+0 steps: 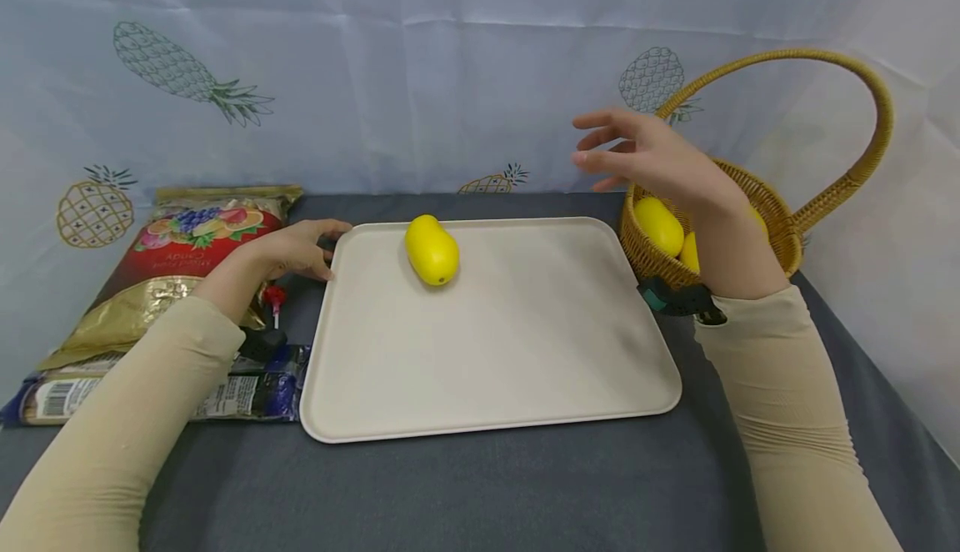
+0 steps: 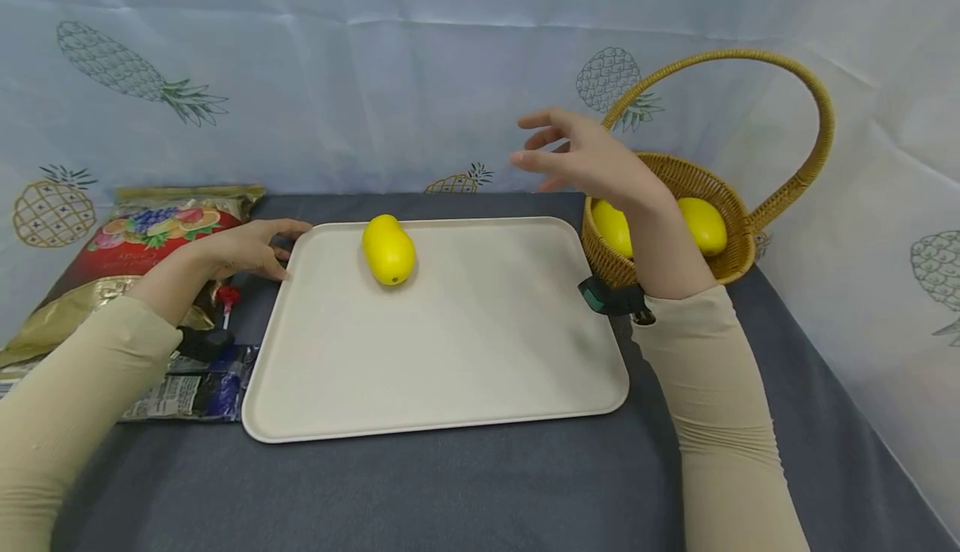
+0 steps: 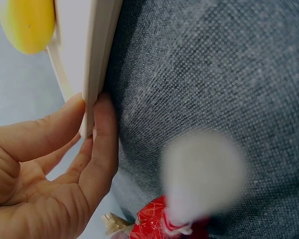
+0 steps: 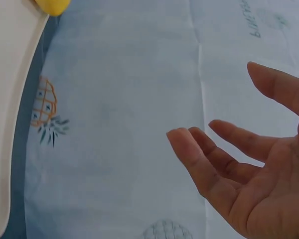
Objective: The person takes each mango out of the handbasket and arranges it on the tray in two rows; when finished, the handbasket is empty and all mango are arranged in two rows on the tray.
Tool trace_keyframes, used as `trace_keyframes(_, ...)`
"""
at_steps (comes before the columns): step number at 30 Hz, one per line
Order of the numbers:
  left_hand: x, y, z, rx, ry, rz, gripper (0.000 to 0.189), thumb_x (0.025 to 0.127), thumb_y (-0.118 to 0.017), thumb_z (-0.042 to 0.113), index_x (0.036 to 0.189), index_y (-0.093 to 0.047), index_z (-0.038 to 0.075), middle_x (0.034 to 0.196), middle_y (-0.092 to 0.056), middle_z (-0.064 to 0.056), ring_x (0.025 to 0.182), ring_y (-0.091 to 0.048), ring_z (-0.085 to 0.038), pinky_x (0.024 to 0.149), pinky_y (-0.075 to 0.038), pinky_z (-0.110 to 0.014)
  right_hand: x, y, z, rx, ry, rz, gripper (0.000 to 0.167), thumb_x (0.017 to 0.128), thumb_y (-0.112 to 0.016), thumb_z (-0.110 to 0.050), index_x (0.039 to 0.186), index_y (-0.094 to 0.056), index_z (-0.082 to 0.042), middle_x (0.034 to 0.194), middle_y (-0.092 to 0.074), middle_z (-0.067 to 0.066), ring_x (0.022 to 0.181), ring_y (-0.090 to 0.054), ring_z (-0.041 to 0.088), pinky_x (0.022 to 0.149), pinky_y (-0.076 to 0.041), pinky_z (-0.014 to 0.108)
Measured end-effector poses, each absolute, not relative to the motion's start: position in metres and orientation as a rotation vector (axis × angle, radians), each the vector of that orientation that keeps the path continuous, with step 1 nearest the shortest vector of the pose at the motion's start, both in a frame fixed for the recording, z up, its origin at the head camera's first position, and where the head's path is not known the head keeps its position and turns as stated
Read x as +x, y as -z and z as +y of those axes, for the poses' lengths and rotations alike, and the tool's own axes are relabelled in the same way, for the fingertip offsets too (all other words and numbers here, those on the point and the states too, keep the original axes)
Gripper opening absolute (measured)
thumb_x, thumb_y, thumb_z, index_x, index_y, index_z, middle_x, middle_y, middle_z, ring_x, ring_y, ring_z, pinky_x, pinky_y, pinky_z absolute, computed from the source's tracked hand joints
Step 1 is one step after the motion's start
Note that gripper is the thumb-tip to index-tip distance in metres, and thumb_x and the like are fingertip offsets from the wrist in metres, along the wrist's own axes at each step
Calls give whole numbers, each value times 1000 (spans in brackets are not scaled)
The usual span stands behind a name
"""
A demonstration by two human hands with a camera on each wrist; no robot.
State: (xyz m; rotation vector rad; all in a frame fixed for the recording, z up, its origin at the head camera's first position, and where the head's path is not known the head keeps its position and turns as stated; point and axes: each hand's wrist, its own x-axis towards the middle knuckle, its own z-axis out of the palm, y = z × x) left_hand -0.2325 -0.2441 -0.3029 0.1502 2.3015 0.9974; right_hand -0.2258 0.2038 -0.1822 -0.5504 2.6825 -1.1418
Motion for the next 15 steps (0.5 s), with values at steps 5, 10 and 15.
trace_keyframes(5,-232,302,-244,154,-990,2296,91,87,-64,-9,159,-8,3,159,-9,-30,144,-29,-52,100,-54,-47,-228,179,231,-543,1156,2754,58,97,-60,-37,149,-43,-19,137,-52,8,97,-66,4,80,-56,13)
trace_keyframes(10,-231,300,-243,153,-984,2291,92,87,-65,-7,159,-8,3,160,-8,-30,144,-29,-52,100,-55,-47,-230,176,255,-483,1183,2800,57,97,-60,-37,149,-46,-17,131,-56,1,94,-66,0,78,-54,9)
trace_keyframes(15,-231,300,-243,158,-987,2295,91,87,-65,-6,159,-9,4,160,-9,-30,143,-29,-52,98,-56,-46,-232,173,275,-373,1145,2826,58,97,-58,-43,149,-45,-23,140,-53,0,95,-66,0,97,-52,21)
